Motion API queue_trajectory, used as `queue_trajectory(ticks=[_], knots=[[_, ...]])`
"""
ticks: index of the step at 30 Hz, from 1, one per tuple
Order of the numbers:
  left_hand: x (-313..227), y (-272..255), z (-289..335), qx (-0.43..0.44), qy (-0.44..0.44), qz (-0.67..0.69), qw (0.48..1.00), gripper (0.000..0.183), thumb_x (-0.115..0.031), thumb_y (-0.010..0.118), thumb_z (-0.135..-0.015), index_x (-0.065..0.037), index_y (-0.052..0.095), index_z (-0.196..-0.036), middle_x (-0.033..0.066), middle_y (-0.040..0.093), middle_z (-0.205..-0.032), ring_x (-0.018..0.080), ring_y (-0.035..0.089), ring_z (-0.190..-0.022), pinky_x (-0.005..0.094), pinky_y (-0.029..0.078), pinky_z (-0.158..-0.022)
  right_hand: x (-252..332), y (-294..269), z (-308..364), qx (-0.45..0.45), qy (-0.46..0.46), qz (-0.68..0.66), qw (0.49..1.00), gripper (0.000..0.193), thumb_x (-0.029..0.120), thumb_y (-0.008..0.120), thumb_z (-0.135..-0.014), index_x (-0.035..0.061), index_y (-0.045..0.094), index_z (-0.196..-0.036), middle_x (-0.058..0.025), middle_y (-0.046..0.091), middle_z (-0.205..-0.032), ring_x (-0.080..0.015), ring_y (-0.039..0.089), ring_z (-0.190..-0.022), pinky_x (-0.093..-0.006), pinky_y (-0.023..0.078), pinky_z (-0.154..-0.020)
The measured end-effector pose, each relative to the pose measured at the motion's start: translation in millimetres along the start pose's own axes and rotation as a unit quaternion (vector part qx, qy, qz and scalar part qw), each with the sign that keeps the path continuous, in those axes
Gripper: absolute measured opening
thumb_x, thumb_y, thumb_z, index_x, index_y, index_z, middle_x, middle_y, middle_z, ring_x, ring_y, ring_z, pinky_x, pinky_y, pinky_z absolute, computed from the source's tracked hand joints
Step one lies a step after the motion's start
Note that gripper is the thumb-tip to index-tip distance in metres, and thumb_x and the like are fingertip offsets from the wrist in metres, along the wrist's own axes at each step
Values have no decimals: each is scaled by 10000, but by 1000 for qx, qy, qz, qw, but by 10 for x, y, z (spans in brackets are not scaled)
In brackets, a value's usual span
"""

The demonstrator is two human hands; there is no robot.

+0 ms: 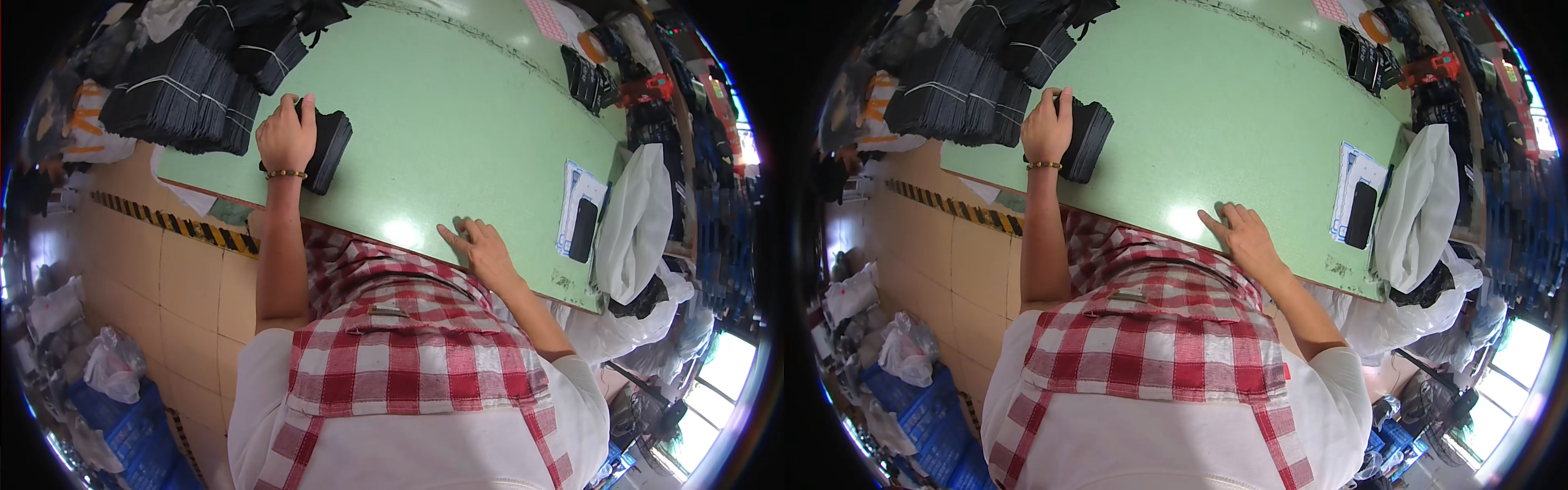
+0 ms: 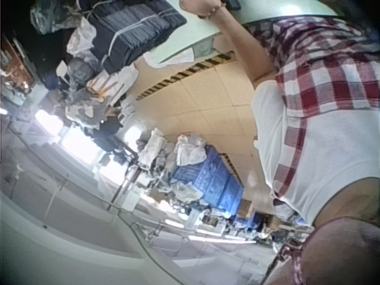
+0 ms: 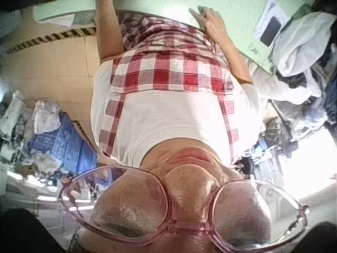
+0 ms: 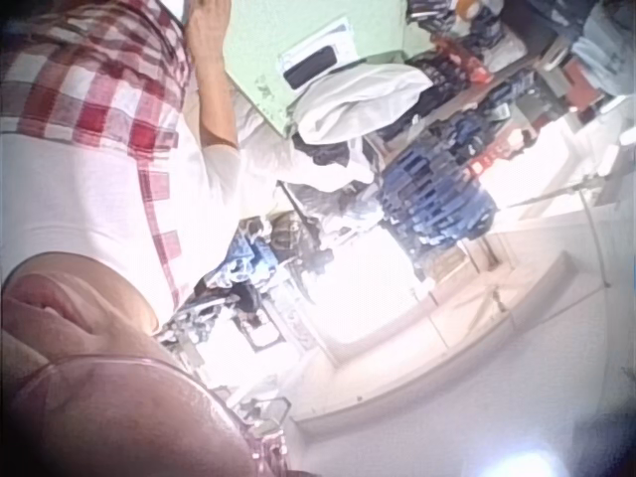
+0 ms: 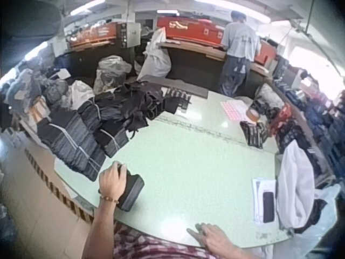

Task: Sorting and stacking black shoe components and securing them with rubber bands.

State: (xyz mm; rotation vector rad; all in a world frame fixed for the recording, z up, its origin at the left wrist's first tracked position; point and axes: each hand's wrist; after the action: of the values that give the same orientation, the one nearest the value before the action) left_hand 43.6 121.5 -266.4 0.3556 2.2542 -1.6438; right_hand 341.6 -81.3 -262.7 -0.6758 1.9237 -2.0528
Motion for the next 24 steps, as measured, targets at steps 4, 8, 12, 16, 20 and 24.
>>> queue_trajectory(ticks=[4, 8, 12, 16, 20, 24], knots=[[15, 10, -12, 1, 1, -2, 1000, 413, -412, 426, -937, -45, 613, -976, 165, 681, -848, 340, 648, -793, 421, 469, -768, -5, -78, 27, 3, -6, 42, 999, 552, 36, 523, -756, 169, 558, -1291, -66, 526, -1006, -211, 513, -875, -314, 417, -756], [28, 16, -24, -3, 7, -1, 1000, 406, -410, 430, -937, -49, 613, -965, 162, 679, -831, 339, 647, -766, 424, 472, -746, -59, -87, 44, 27, -11, 28, 999, 495, 48, 541, -756, 124, 572, -1244, -63, 526, -1007, -206, 514, -890, -308, 419, -753], [39, -2, -18, -13, 10, -17, 1000, 400, -410, 429, -938, -53, 609, -939, 162, 672, -805, 345, 644, -742, 432, 482, -711, -102, -4, -65, -18, 65, 29, 997, 462, 8, 557, -735, 82, 592, -1190, -82, 530, -992, -241, 524, -897, -337, 440, -746], [65, 164, -4, -27, 26, -49, 998, 408, -419, 405, -946, -63, 603, -954, 146, 662, -801, 335, 642, -732, 436, 493, -689, -118, -220, 60, 20, 75, -60, 995, 389, -4, 588, -732, 39, 608, -1118, -106, 556, -941, -280, 550, -877, -370, 467, -747], [31, 122, 26, -29, 11, -73, 997, 430, -432, 390, -952, -61, 603, -913, 131, 649, -756, 318, 641, -719, 430, 500, -675, -185, -518, 395, 54, 141, -64, 986, 157, 22, 632, -735, 32, 629, -892, -134, 568, -850, -320, 563, -828, -420, 464, -725], [-2, 97, -1, 10, -9, -68, 998, 442, -430, 384, -955, -63, 592, -824, 128, 644, -735, 312, 642, -714, 431, 504, -648, -293, -618, 752, 158, 177, -41, 971, 96, 67, 660, -730, 16, 581, -750, -139, 577, -780, -325, 575, -794, -418, 465, -703]])
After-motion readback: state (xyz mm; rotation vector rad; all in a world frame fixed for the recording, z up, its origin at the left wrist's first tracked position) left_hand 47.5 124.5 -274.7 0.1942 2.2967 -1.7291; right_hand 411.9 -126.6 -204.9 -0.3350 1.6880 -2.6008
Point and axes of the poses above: each hand's wrist, its own z-axis away from the middle knuckle, its own y-axis out of the palm, x = y × z
